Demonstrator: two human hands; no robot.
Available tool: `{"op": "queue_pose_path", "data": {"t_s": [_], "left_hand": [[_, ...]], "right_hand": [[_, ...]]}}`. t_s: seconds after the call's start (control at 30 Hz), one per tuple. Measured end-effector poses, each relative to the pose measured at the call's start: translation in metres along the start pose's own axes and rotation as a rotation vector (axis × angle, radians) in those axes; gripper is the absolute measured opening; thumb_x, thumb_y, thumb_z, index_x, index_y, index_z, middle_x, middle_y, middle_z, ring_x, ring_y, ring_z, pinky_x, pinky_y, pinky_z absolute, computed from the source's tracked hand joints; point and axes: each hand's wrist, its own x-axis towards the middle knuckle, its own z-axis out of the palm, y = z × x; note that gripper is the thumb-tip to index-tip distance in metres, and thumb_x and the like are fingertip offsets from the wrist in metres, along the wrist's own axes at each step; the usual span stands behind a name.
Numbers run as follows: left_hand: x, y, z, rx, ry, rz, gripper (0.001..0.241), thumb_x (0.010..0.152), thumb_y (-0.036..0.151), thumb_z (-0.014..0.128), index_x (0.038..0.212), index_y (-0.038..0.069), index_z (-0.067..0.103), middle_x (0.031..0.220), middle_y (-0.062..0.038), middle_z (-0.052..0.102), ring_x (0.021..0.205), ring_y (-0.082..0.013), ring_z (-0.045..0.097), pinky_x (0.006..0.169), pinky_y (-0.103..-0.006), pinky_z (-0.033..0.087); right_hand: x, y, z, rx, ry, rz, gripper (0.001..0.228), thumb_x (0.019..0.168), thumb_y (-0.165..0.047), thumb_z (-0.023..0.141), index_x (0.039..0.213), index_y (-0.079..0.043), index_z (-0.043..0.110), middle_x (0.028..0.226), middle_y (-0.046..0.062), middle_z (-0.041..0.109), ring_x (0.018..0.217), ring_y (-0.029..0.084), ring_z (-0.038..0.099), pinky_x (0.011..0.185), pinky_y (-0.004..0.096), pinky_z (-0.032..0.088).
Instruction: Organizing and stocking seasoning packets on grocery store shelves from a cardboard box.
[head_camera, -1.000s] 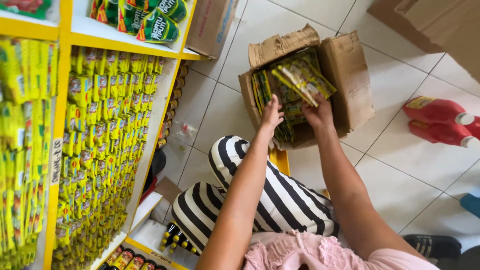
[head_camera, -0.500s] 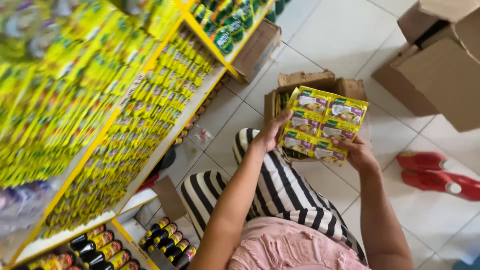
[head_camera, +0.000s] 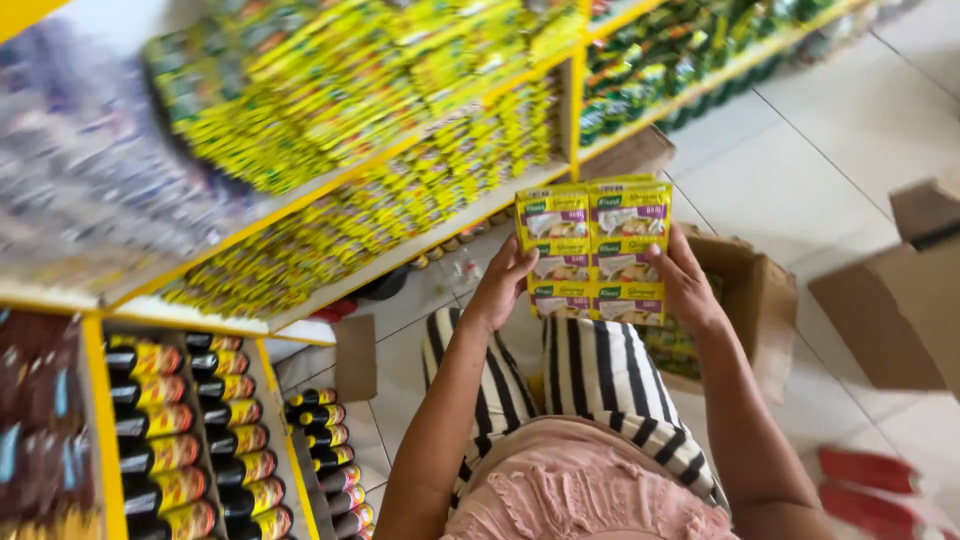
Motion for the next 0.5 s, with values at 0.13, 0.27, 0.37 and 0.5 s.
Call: {"op": "queue_pose_path", "data": {"t_s": [0.13,0.27,0.37,0.5], "left_hand": [[-0.028,0.019,-0.031,0.195,0.161,0.072,0.056,0.102,0.035,0.067,0.152,0.015,0.053,0.117,-0.001,0.058,0.109,-0.0147,0.057,0.092,-0.0362,0.052],[-0.060,0.062,-0.018,0.239,0.194,0.160,0.054,0.095,0.041,0.065,0.143,0.017,0.053,0.112,0.006,0.062,0.103,-0.0080,0.061,0.087,-0.0337,0.055],[-0.053,0.031,-0.045,0.207,0.249,0.223,0.052,0.103,0.038,0.065,0.146,0.011,0.056,0.115,0.000,0.060,0.102,-0.0126,0.053,0.089,-0.0343,0.047],[-0.066,0.051,-0.034,0.112,0.285,0.332,0.052,0.107,0.037,0.065,0.148,0.006,0.056,0.126,-0.006,0.060,0.111,-0.0166,0.052,0.098,-0.0356,0.042]], "right_hand": [[0.014,-0.014,0.037,0.017,-0.196,-0.119,0.058,0.108,-0.009,0.049,0.163,-0.011,0.032,0.147,0.002,0.054,0.130,0.011,0.052,0.108,0.030,0.046],[0.019,-0.039,0.066,0.033,-0.276,-0.117,0.058,0.107,-0.006,0.051,0.162,-0.009,0.035,0.137,0.009,0.061,0.119,0.014,0.061,0.099,0.031,0.053],[0.026,-0.031,0.069,-0.060,-0.216,-0.114,0.055,0.107,-0.002,0.054,0.161,-0.003,0.041,0.133,0.014,0.063,0.115,0.016,0.062,0.098,0.032,0.053],[-0.007,-0.074,0.097,0.217,-0.285,0.008,0.058,0.102,-0.005,0.054,0.157,0.000,0.038,0.139,0.011,0.062,0.120,0.018,0.064,0.097,0.034,0.055]]}}
